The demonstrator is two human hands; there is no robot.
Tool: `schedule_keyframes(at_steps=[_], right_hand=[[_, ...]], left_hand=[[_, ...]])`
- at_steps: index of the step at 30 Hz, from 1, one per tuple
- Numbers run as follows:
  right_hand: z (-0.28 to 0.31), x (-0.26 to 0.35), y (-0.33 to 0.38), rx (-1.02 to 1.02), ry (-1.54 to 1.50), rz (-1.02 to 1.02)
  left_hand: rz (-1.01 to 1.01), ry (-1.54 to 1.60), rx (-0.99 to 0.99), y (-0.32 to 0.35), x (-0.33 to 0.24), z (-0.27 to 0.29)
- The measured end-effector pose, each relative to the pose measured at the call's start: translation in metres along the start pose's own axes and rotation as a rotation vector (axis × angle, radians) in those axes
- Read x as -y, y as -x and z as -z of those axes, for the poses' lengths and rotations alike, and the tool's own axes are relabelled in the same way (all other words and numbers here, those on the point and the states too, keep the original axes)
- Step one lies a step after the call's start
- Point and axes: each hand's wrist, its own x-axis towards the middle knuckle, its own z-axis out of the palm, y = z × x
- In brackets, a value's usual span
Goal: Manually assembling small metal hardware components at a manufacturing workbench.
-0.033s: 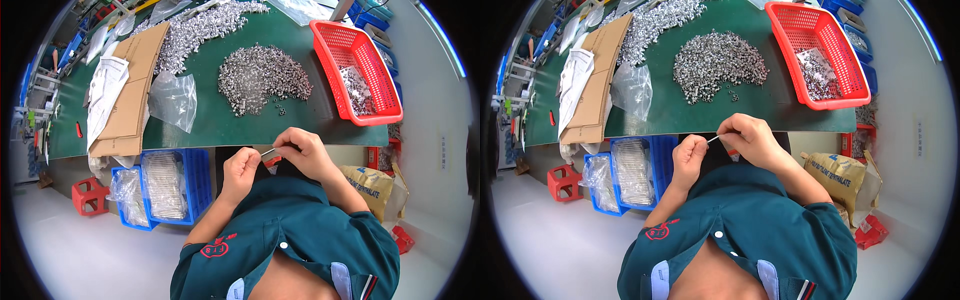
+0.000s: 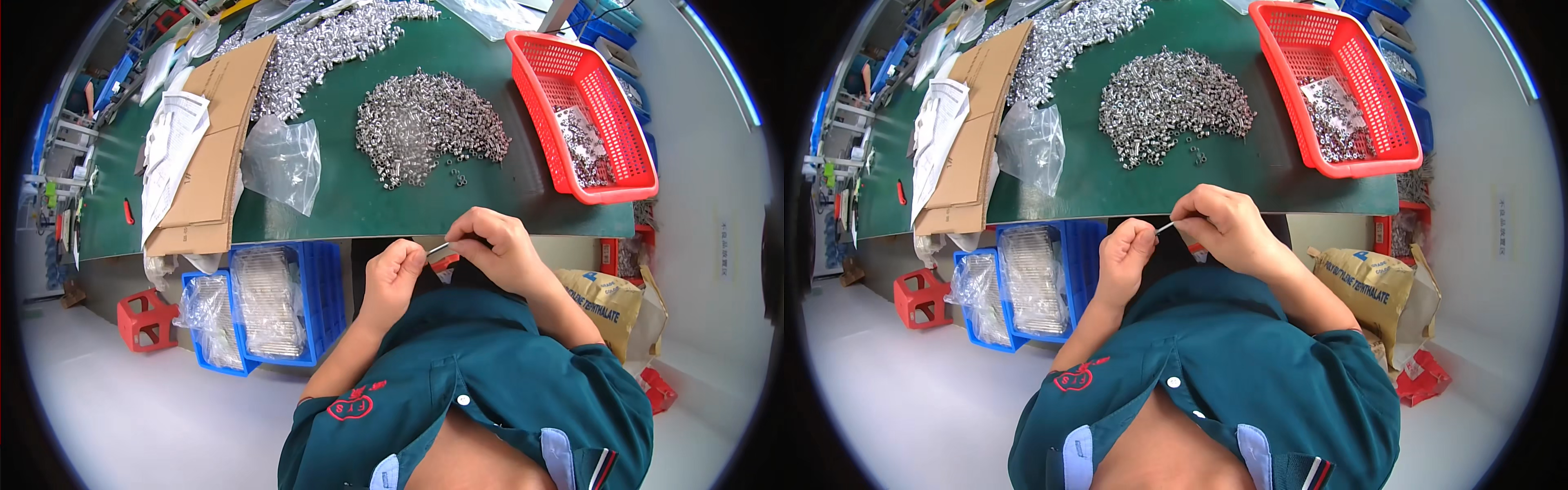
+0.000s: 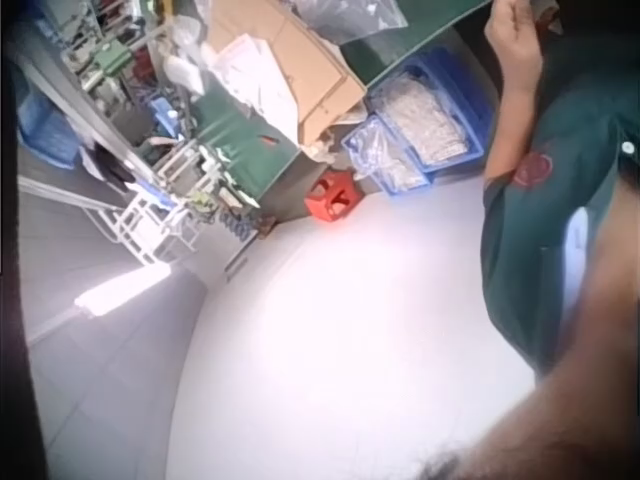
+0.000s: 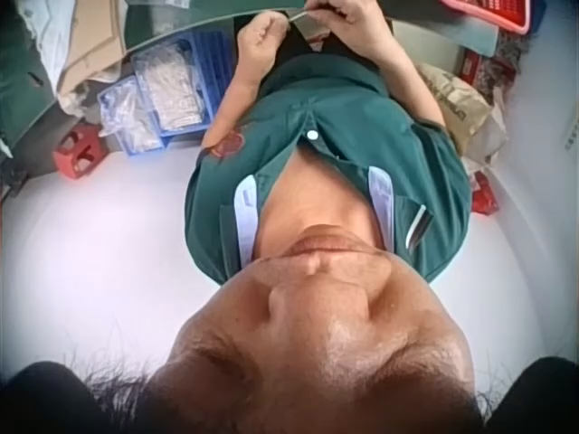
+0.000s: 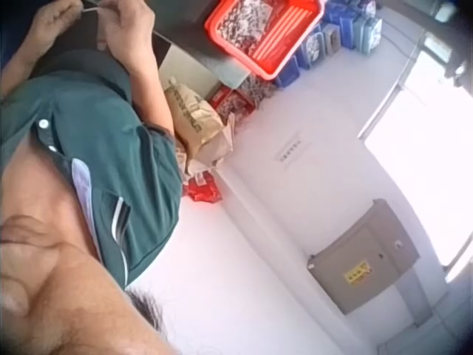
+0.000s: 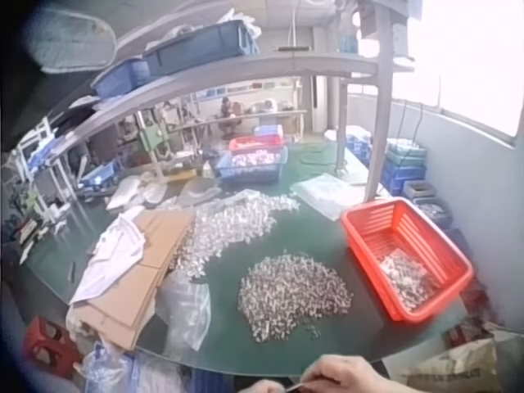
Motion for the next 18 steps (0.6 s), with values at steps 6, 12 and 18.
schedule_keyframes(at_steps=[6, 12, 18], right_hand=[[-0.004, 0.006, -0.001, 0.11, -0.273, -0.264], [-0.007, -0.018, 0.002, 0.002, -0.102, -0.197], [0.009, -0.042, -0.014, -0.257, 0.385, 0.01]], left_hand=[[0.279, 0.478, 0.132, 0.0, 0.0, -0.001], [0.301, 0.526, 0.098, -0.002, 0.004, -0.002], [0.338, 0.606, 0.093, -0.001, 0.008, -0.003]])
